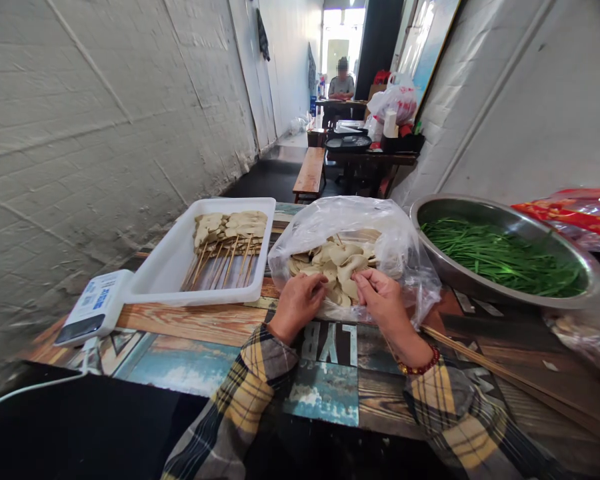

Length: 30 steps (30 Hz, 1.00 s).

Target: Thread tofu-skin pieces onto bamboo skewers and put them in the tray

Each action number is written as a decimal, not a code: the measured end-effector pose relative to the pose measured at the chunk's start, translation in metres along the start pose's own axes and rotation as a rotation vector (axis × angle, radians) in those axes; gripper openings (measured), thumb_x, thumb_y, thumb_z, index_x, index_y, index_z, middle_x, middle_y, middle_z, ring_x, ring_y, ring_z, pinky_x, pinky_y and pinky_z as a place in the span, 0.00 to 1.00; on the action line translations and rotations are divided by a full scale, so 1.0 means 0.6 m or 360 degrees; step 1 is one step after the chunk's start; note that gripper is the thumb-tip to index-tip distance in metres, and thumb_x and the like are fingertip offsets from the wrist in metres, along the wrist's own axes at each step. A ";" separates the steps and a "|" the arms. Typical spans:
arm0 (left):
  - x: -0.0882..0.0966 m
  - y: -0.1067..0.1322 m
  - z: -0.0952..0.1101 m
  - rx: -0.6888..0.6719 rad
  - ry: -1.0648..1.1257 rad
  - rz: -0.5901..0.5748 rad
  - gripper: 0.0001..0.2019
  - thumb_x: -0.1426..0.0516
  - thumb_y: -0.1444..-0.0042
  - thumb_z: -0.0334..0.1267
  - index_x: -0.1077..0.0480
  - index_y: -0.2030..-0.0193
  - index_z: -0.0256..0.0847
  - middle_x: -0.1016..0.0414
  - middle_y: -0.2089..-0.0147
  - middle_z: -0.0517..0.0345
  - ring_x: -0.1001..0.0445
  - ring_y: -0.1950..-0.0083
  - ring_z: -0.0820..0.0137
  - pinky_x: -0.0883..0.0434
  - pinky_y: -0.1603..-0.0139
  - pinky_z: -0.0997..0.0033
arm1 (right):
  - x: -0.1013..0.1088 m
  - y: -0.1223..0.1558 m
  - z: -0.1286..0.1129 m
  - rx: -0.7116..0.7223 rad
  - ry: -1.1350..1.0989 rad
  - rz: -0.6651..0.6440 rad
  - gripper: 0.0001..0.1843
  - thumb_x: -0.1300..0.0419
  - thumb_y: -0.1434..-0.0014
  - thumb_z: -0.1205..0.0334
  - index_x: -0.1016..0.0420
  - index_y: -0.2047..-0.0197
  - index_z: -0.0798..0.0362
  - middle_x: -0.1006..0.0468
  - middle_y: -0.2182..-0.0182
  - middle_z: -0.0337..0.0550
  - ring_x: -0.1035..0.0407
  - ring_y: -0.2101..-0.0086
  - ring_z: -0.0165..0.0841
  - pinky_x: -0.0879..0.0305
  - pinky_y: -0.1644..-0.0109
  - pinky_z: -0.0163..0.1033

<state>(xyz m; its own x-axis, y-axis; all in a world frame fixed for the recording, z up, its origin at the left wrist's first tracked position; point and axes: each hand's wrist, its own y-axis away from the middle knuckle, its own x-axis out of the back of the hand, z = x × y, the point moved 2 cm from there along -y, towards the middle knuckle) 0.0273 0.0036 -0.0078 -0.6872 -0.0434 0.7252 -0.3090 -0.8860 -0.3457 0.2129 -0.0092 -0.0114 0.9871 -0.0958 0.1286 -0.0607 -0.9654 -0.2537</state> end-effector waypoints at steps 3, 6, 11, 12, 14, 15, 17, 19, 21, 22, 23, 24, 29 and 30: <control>0.000 0.000 0.001 0.0086 -0.0075 -0.0068 0.09 0.47 0.40 0.37 0.26 0.61 0.41 0.24 0.68 0.52 0.28 0.65 0.63 0.38 0.64 0.67 | 0.000 0.000 -0.003 -0.0014 -0.0018 0.0011 0.16 0.42 0.39 0.51 0.26 0.68 0.55 0.35 0.85 0.32 0.41 0.82 0.26 0.47 0.76 0.32; 0.000 -0.001 -0.002 0.0199 -0.0057 -0.0063 0.13 0.51 0.37 0.39 0.28 0.69 0.42 0.29 0.76 0.56 0.31 0.73 0.66 0.42 0.70 0.69 | 0.000 0.000 -0.005 -0.0026 -0.0045 0.0008 0.16 0.42 0.39 0.50 0.26 0.68 0.55 0.34 0.85 0.32 0.42 0.82 0.26 0.47 0.76 0.33; -0.001 -0.001 -0.007 0.0199 -0.0013 -0.0030 0.05 0.48 0.42 0.34 0.30 0.66 0.42 0.30 0.75 0.59 0.32 0.72 0.67 0.41 0.70 0.71 | -0.001 -0.001 -0.006 -0.0042 -0.0052 0.0008 0.15 0.42 0.40 0.50 0.26 0.69 0.54 0.34 0.85 0.31 0.42 0.82 0.27 0.47 0.77 0.33; -0.001 -0.001 -0.007 0.0179 -0.0030 -0.0049 0.04 0.47 0.43 0.33 0.30 0.65 0.42 0.29 0.74 0.59 0.31 0.71 0.67 0.40 0.70 0.71 | -0.001 -0.001 -0.005 -0.0045 -0.0051 0.0008 0.15 0.42 0.40 0.50 0.26 0.69 0.54 0.34 0.85 0.31 0.42 0.83 0.27 0.47 0.77 0.32; -0.002 0.000 -0.005 0.0139 -0.0084 -0.0076 0.04 0.45 0.46 0.31 0.30 0.64 0.41 0.28 0.70 0.57 0.31 0.69 0.67 0.39 0.68 0.70 | 0.000 -0.001 -0.005 -0.0045 -0.0040 0.0008 0.15 0.42 0.40 0.51 0.26 0.69 0.54 0.34 0.85 0.32 0.41 0.83 0.27 0.47 0.77 0.32; -0.002 0.001 -0.004 0.0118 -0.0109 -0.0076 0.05 0.44 0.47 0.30 0.30 0.64 0.41 0.28 0.68 0.57 0.31 0.68 0.67 0.38 0.66 0.70 | 0.000 -0.001 -0.005 -0.0042 -0.0032 0.0009 0.15 0.42 0.40 0.50 0.26 0.69 0.54 0.34 0.85 0.32 0.41 0.82 0.27 0.46 0.77 0.33; -0.001 0.003 -0.003 0.0085 -0.0137 -0.0054 0.05 0.44 0.48 0.28 0.30 0.65 0.41 0.29 0.66 0.55 0.30 0.65 0.67 0.36 0.64 0.69 | 0.000 -0.002 -0.005 -0.0040 -0.0017 0.0011 0.16 0.42 0.40 0.50 0.27 0.70 0.54 0.34 0.85 0.32 0.41 0.82 0.27 0.45 0.77 0.33; 0.000 0.003 -0.003 0.0067 -0.0132 -0.0036 0.05 0.45 0.48 0.27 0.31 0.67 0.41 0.30 0.65 0.54 0.30 0.64 0.66 0.35 0.62 0.69 | 0.000 -0.002 -0.006 -0.0046 -0.0020 0.0007 0.16 0.42 0.40 0.50 0.27 0.70 0.54 0.34 0.85 0.32 0.41 0.83 0.27 0.45 0.77 0.33; 0.002 0.003 -0.002 0.0050 -0.0126 -0.0014 0.06 0.46 0.48 0.27 0.32 0.69 0.41 0.30 0.65 0.54 0.30 0.62 0.66 0.35 0.61 0.68 | 0.000 -0.002 -0.006 -0.0052 -0.0028 0.0004 0.16 0.42 0.40 0.50 0.27 0.70 0.54 0.34 0.85 0.32 0.41 0.83 0.27 0.45 0.77 0.33; 0.004 0.001 -0.002 0.0037 -0.0119 0.0003 0.06 0.46 0.48 0.26 0.32 0.70 0.41 0.30 0.65 0.54 0.30 0.61 0.65 0.34 0.59 0.67 | 0.000 -0.002 -0.006 -0.0049 -0.0028 0.0004 0.16 0.42 0.40 0.50 0.26 0.70 0.54 0.34 0.85 0.32 0.41 0.83 0.27 0.46 0.77 0.33; 0.005 0.000 0.000 0.0018 -0.0098 0.0022 0.06 0.46 0.48 0.26 0.32 0.71 0.41 0.30 0.64 0.53 0.30 0.60 0.64 0.34 0.58 0.66 | -0.001 -0.002 -0.006 -0.0044 -0.0024 0.0003 0.16 0.42 0.40 0.50 0.26 0.70 0.54 0.34 0.85 0.32 0.42 0.83 0.27 0.46 0.77 0.32; 0.007 -0.002 0.001 0.0000 -0.0052 0.0043 0.06 0.46 0.49 0.26 0.33 0.72 0.41 0.29 0.63 0.52 0.30 0.58 0.64 0.35 0.56 0.65 | -0.001 -0.002 -0.005 -0.0035 -0.0018 0.0000 0.16 0.42 0.40 0.50 0.26 0.70 0.54 0.34 0.85 0.32 0.42 0.83 0.27 0.46 0.77 0.32; 0.011 -0.009 -0.001 0.0192 0.0644 0.0105 0.04 0.44 0.51 0.30 0.36 0.74 0.40 0.25 0.60 0.53 0.28 0.58 0.66 0.33 0.58 0.67 | 0.000 -0.001 0.000 0.0007 -0.0004 -0.0002 0.15 0.43 0.38 0.51 0.27 0.69 0.54 0.35 0.84 0.32 0.42 0.82 0.27 0.46 0.77 0.32; 0.011 -0.009 -0.004 0.0292 0.0829 0.0128 0.05 0.43 0.50 0.32 0.36 0.73 0.40 0.25 0.63 0.55 0.29 0.62 0.68 0.33 0.61 0.69 | 0.000 -0.001 0.001 0.0009 -0.0005 -0.0002 0.16 0.43 0.38 0.51 0.26 0.69 0.54 0.35 0.85 0.32 0.42 0.82 0.27 0.46 0.77 0.32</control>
<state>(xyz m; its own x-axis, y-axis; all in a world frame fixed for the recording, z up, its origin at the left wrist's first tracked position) 0.0227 0.0095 -0.0025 -0.9525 0.0784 0.2944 -0.1545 -0.9571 -0.2450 0.2128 -0.0084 -0.0116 0.9876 -0.0940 0.1256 -0.0587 -0.9640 -0.2593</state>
